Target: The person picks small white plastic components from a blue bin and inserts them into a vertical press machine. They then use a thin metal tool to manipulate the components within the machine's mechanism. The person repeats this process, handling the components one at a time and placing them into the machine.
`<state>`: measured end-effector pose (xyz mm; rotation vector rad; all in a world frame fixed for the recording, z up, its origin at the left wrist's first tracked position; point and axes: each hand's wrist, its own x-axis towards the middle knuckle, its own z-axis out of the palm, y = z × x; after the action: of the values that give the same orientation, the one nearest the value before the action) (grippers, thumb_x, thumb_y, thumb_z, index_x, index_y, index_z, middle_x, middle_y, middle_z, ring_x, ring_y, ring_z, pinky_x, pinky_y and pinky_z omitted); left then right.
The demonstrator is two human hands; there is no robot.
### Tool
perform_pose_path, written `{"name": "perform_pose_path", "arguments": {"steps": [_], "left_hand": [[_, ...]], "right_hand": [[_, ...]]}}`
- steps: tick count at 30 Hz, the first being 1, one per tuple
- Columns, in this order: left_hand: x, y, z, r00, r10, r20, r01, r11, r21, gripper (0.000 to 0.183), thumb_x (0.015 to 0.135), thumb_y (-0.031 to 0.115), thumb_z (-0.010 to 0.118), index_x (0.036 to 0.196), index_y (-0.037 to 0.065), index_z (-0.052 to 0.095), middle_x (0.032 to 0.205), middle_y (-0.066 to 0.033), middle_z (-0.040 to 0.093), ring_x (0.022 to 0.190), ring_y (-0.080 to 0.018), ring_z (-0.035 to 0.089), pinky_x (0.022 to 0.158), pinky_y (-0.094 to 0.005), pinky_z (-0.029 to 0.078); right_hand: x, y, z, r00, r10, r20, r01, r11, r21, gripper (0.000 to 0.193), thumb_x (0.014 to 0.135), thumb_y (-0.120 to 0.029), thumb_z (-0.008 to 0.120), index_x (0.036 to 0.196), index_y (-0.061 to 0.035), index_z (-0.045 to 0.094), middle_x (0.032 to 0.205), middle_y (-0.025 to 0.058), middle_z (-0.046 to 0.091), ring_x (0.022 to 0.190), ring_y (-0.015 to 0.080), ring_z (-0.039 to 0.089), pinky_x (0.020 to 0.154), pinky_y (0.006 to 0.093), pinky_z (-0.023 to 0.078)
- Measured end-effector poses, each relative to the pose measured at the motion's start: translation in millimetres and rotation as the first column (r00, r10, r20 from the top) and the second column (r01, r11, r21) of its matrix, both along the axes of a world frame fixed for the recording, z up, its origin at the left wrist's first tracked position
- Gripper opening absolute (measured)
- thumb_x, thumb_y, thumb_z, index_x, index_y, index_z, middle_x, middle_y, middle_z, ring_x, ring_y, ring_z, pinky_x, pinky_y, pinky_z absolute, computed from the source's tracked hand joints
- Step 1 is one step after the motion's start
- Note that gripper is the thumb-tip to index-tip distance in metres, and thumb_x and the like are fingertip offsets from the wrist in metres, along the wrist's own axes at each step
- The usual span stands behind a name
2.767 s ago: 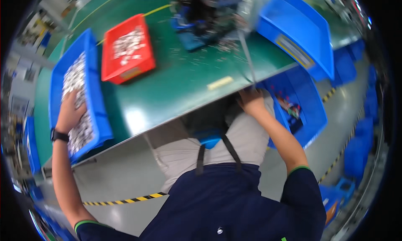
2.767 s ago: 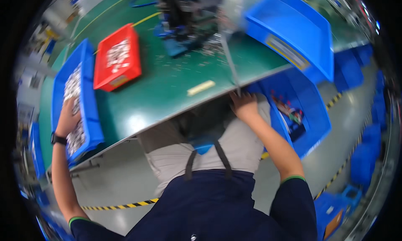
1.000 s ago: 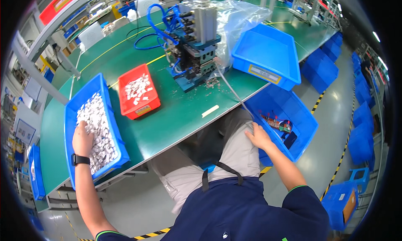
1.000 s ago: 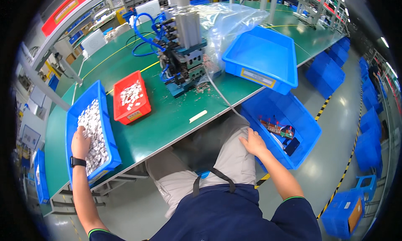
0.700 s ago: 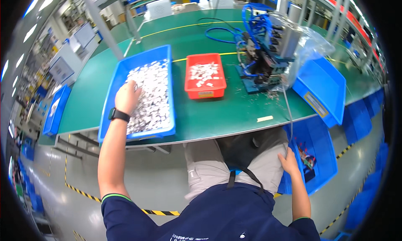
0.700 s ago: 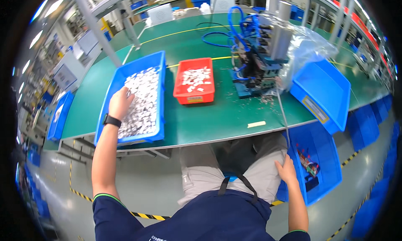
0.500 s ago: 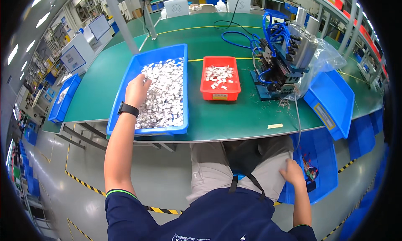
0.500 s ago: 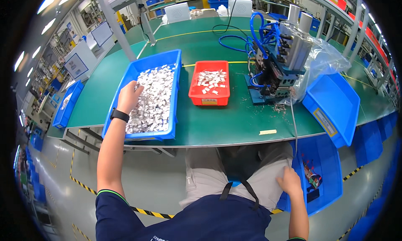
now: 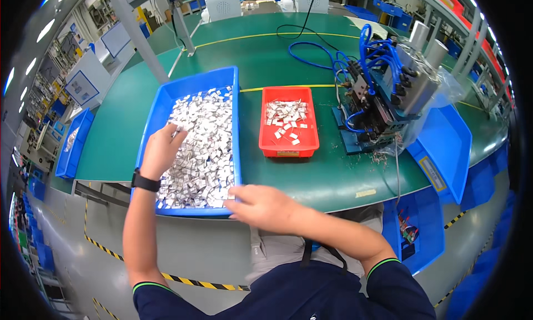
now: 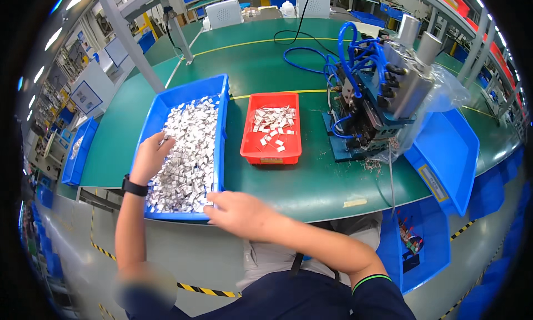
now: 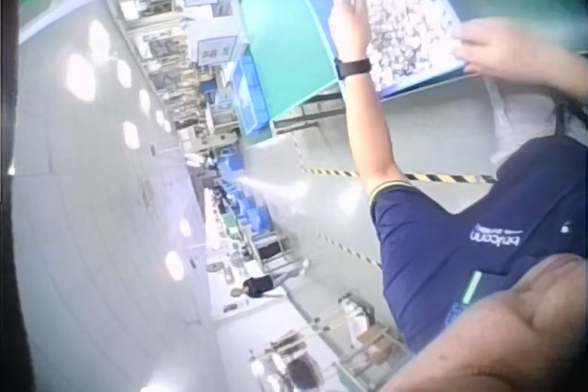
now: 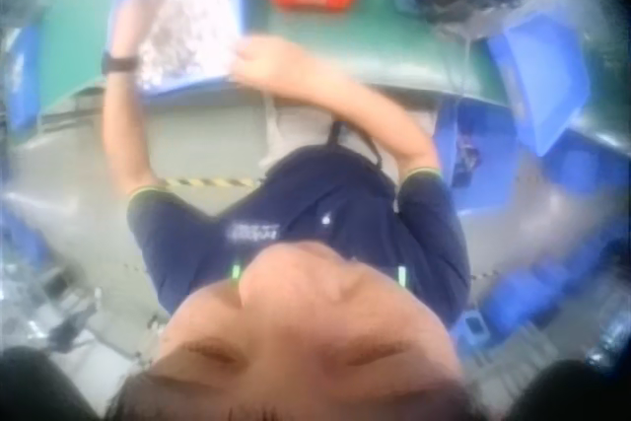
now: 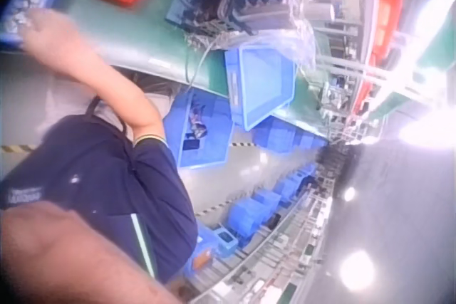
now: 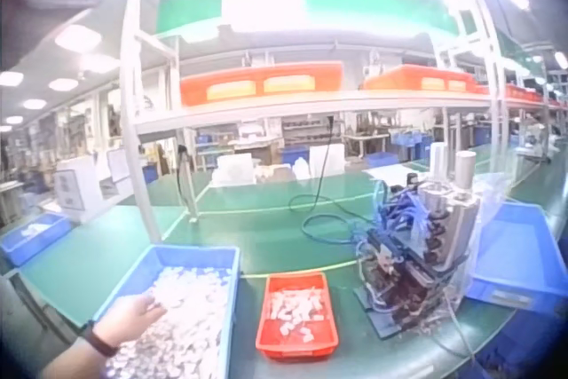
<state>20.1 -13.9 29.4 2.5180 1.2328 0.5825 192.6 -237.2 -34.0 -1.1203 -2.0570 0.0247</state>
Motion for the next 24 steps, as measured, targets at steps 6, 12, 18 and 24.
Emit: {"name": "perform_pose_path", "arguments": {"steps": [6, 12, 18, 24], "left_hand": [[-6.9, 7.8, 4.9, 0.998, -0.046, -0.042, 0.044, 0.998, -0.054, 0.029, 0.084, 0.024, 0.066, 0.093, -0.003, 0.065, 0.078, -0.0218, 0.063, 0.074, -0.036, 0.063, 0.066, -0.04, 0.047], [-5.1, 7.5, 12.6, 0.997, 0.076, -0.027, -0.081, 0.933, -0.35, 0.032, 0.086, 0.027, 0.067, 0.079, -0.004, 0.061, 0.067, -0.0103, 0.061, 0.055, -0.0171, 0.057, 0.047, -0.0323, 0.043], [-2.1, -2.7, 21.5, 0.921, 0.315, 0.229, -0.104, 0.766, -0.635, 0.024, 0.089, 0.027, 0.065, 0.088, 0.005, 0.056, 0.068, 0.0027, 0.048, 0.048, -0.0042, 0.042, 0.038, -0.0197, 0.03], [5.0, -34.3, 38.7, 0.844, 0.314, 0.435, 0.012, 0.799, -0.601, 0.021, 0.09, 0.024, 0.064, 0.085, 0.007, 0.054, 0.064, 0.0049, 0.045, 0.048, -0.0024, 0.04, 0.038, -0.0186, 0.029]], "right_hand": [[-44.3, 3.1, 0.4, 0.993, 0.065, -0.1, -0.072, 0.996, -0.059, 0.028, 0.081, -0.016, 0.068, 0.106, -0.0043, 0.061, 0.107, 0.0135, 0.058, 0.084, 0.0274, 0.061, 0.07, 0.0335, 0.052], [-1.3, -2.6, 22.1, 0.935, 0.016, -0.353, -0.08, 0.983, -0.166, 0.031, 0.086, -0.022, 0.068, 0.11, -0.0046, 0.061, 0.1, 0.0106, 0.06, 0.076, 0.0214, 0.061, 0.067, 0.0313, 0.051], [27.7, 7.1, 40.5, 0.874, -0.139, -0.465, -0.133, 0.853, -0.505, 0.025, 0.088, -0.021, 0.063, 0.104, -0.0016, 0.062, 0.085, 0.0124, 0.062, 0.075, 0.025, 0.062, 0.066, 0.0355, 0.05], [43.9, -32.9, 27.5, 0.799, -0.166, -0.578, -0.175, 0.855, -0.488, 0.025, 0.09, -0.018, 0.063, 0.106, 0.0006, 0.062, 0.083, 0.0081, 0.063, 0.068, 0.0141, 0.059, 0.062, 0.0292, 0.049]]}}
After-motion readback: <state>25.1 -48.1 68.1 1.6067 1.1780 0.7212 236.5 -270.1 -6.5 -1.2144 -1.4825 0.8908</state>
